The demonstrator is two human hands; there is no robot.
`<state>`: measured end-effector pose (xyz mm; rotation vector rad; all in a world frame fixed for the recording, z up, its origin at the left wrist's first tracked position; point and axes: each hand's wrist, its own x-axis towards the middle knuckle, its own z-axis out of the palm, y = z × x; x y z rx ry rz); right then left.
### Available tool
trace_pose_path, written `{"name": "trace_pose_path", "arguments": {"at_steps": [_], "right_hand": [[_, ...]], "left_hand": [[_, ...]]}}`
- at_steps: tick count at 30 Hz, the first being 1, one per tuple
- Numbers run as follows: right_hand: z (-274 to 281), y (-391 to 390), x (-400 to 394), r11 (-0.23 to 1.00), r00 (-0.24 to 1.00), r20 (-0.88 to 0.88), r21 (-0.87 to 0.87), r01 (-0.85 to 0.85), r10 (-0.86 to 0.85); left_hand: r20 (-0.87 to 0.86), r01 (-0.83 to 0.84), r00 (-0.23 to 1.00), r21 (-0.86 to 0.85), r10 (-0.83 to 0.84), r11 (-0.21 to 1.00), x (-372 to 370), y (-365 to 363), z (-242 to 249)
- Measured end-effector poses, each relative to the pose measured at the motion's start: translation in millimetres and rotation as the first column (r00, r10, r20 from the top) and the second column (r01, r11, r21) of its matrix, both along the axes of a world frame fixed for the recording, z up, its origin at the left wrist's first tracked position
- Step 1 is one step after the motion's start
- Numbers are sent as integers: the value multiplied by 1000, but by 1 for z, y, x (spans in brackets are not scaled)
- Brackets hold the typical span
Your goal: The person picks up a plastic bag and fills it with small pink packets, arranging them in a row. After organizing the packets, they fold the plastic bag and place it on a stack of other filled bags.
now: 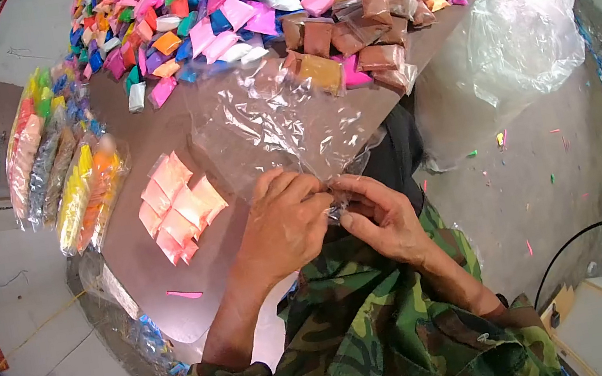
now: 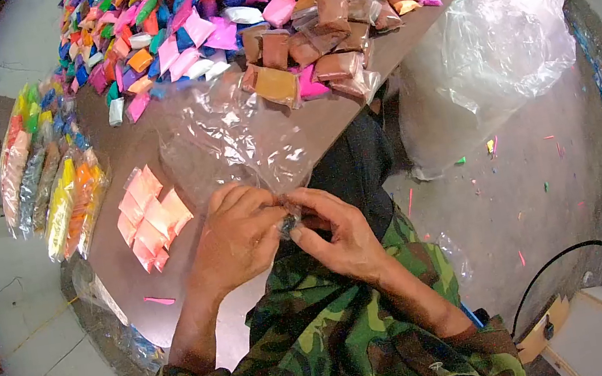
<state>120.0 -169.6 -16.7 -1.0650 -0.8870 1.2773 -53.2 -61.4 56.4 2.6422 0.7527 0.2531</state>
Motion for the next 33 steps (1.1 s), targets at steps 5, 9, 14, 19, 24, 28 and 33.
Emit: {"name": "trace_pose_path", "arguments": {"at_steps": [5,9,14,19,24,28,33], "right_hand": [[-5,-2,6,999,997,67,-16,-36,37],[-9,1,3,999,989,147,31,-16,11],[-8,2,4,997,956,291,80,-2,-22],[-9,4,7,994,939,339,109,24,-60],[-2,6,8,989,947,300,121,80,-113],[-6,7,6,990,956,270,115,86,-115],[-6,7,3,990,976,175,79,116,-128]], "left_hand": [[53,10,999,-94,-5,996,4,6,-1],[9,29,1000,-152,-28,988,8,6,0],[57,59,997,-148,-51,987,10,12,-7],[46,53,998,-218,-44,975,13,13,0],[104,61,994,-235,-37,970,12,11,-4],[74,84,995,-249,-67,965,11,13,-1],[106,89,992,-172,-71,981,16,14,-2]]}}
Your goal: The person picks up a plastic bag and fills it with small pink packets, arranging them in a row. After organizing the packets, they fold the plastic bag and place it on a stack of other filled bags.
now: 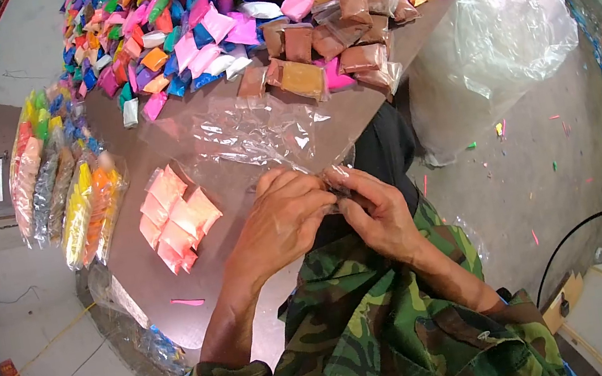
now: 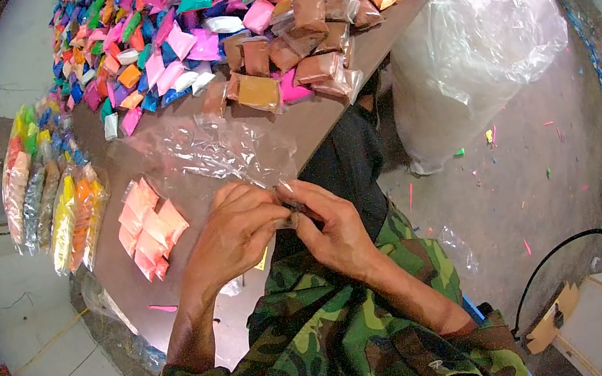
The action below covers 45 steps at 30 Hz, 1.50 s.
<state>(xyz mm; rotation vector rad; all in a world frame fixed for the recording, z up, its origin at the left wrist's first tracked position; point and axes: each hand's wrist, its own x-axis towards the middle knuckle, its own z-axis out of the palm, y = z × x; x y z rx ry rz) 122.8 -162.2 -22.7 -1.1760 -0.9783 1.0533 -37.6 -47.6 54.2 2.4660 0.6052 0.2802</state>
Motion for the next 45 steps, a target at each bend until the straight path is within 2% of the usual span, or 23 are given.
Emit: {"name": "trace_pose_path", "arguments": {"at_steps": [2,5,11,17,20,27,32,38,45], "right_hand": [[5,0,1,1000,999,-31,-20,3,-4],[1,1,4,1000,998,60,-16,8,-7],[4,8,-3,998,997,-32,9,65,-65],[-1,14,0,993,992,-43,15,120,-119],[-1,12,2,989,985,-104,-72,127,-134],[-1,13,1,990,991,-3,-48,133,-134],[-4,9,4,990,990,-8,-30,138,-139],[3,10,4,986,988,8,-57,156,-155],[-4,11,4,985,986,-60,-72,154,-158]], "left_hand": [[16,-20,1000,12,20,1000,1,-1,-1],[56,-97,994,12,96,995,-1,-1,-4],[21,-69,997,-32,70,997,-1,3,2],[45,-157,987,105,153,982,-1,-2,2],[2,-182,983,177,185,967,-8,-6,11],[-65,-179,977,257,202,950,-20,-7,2],[-107,-149,974,363,200,920,-17,2,0],[-222,-116,956,315,193,942,-19,9,2],[-186,-144,955,388,231,910,-31,15,-1]]}}
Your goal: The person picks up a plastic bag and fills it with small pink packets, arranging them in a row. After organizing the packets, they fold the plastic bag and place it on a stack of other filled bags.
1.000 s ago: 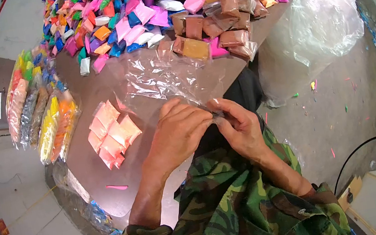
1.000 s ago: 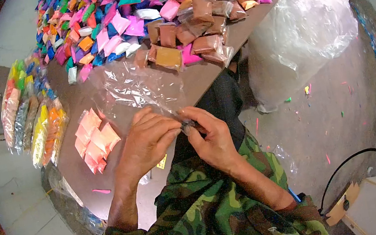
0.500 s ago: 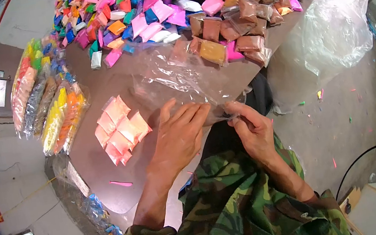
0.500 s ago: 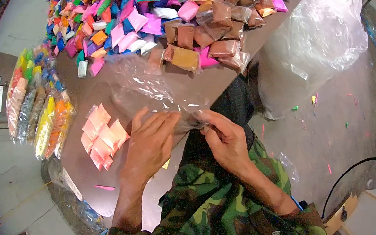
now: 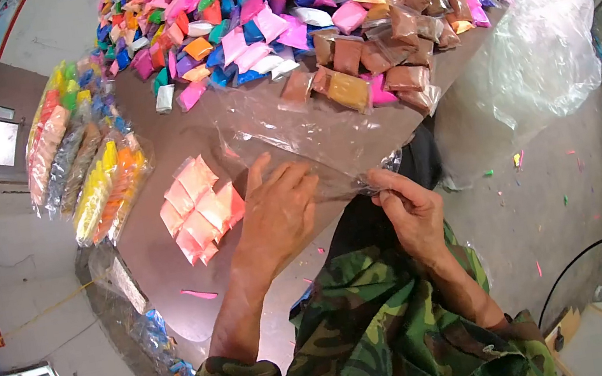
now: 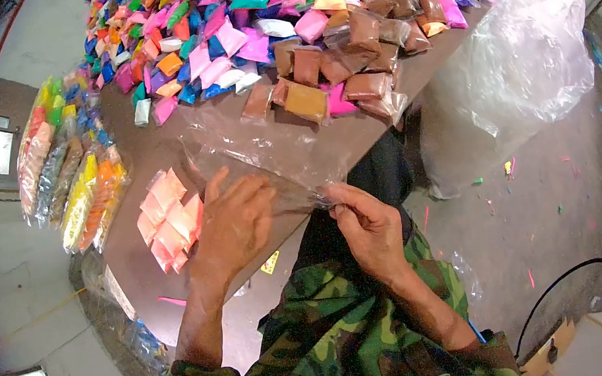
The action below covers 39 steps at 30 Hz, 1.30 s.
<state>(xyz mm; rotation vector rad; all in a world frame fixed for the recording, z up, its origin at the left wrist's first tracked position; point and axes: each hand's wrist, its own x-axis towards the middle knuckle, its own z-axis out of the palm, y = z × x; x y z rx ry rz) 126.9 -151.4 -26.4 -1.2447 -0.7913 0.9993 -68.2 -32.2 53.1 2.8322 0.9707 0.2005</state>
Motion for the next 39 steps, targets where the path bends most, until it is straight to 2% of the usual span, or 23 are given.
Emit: {"name": "trace_pose_path", "arguments": {"at_steps": [2,6,8,11,12,15,18,20,24,27,30,33,36,39], "right_hand": [[2,1,-1,1000,999,-33,-8,-5,5],[3,0,-1,1000,1000,12,-28,-3,3],[3,-1,-1,1000,999,-39,-26,-13,12],[-3,-2,0,1000,999,-33,-17,-26,25],[-3,-2,0,1000,999,-33,-11,-23,23],[-3,-1,-2,1000,1000,-18,1,-12,12],[-8,-1,-2,1000,1000,29,18,-2,1],[-11,-1,-2,999,998,67,41,12,-15],[-14,-2,-1,1000,1000,20,28,8,-9],[-17,-2,-2,999,1000,6,41,13,-13],[-18,-1,-2,997,1000,7,73,14,-14],[-17,-1,-2,998,1000,10,62,6,-7],[-17,-1,-1,998,1000,28,69,4,-6],[-14,-2,-1,998,1000,29,66,-1,-1]], "left_hand": [[-20,-5,1000,9,5,1000,-2,1,2],[69,-18,997,23,16,1000,-1,-7,9],[130,-54,991,66,45,996,0,-16,28],[279,-180,947,42,161,983,-21,-21,40],[270,-261,938,136,218,956,-37,-17,37],[324,-560,768,-76,552,825,-95,2,21],[152,-656,723,-156,674,738,-124,8,16],[129,-657,727,-158,675,737,-125,9,15],[89,-597,787,-142,611,789,-124,13,14],[116,-550,800,-247,588,798,-122,14,16],[173,-449,849,-262,499,854,-125,21,14],[127,-455,845,-336,519,825,-116,26,18],[15,-525,833,-297,553,798,-110,25,18],[-20,-538,825,-336,565,773,-110,30,14]]}}
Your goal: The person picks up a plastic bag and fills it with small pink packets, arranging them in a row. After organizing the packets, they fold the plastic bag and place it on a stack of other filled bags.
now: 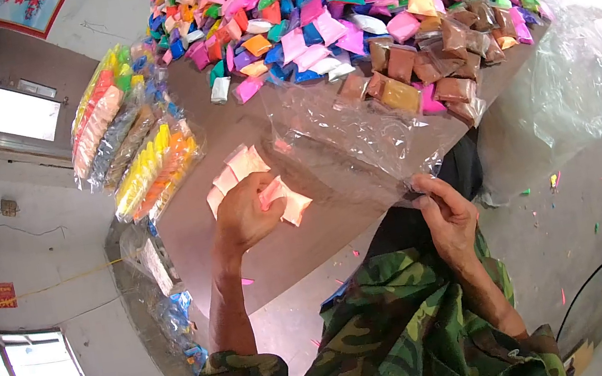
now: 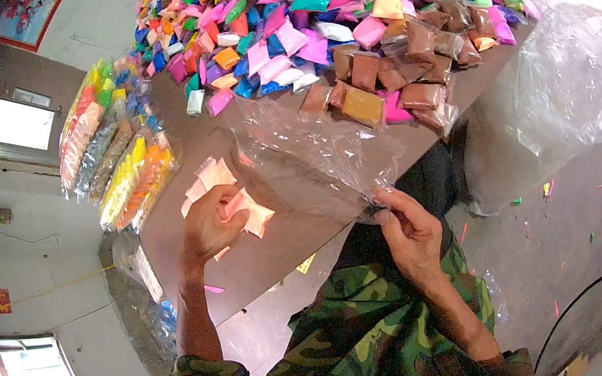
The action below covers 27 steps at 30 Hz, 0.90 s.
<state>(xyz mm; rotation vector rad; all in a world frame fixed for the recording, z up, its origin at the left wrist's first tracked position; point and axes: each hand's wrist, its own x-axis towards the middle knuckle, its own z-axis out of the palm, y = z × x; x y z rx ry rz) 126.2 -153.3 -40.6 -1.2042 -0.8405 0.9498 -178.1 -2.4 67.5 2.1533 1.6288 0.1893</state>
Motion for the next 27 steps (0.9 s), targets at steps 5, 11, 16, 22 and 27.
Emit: {"name": "trace_pose_path", "arguments": {"at_steps": [5,11,16,22,27], "right_hand": [[-7,2,-1,998,999,-36,58,-5,7],[-4,1,-3,999,993,-119,36,-11,15],[-5,0,-4,999,996,-84,46,-11,15],[-4,2,-6,998,999,-48,64,-8,11],[0,4,-10,994,995,-102,106,21,-10]], "left_hand": [[-15,232,972,218,-235,948,0,-7,4],[77,183,976,219,-204,958,13,-30,4],[261,9,960,323,-98,946,48,-36,49],[202,127,962,253,-181,959,139,-35,38],[168,237,948,192,-270,952,160,-36,12]]}}
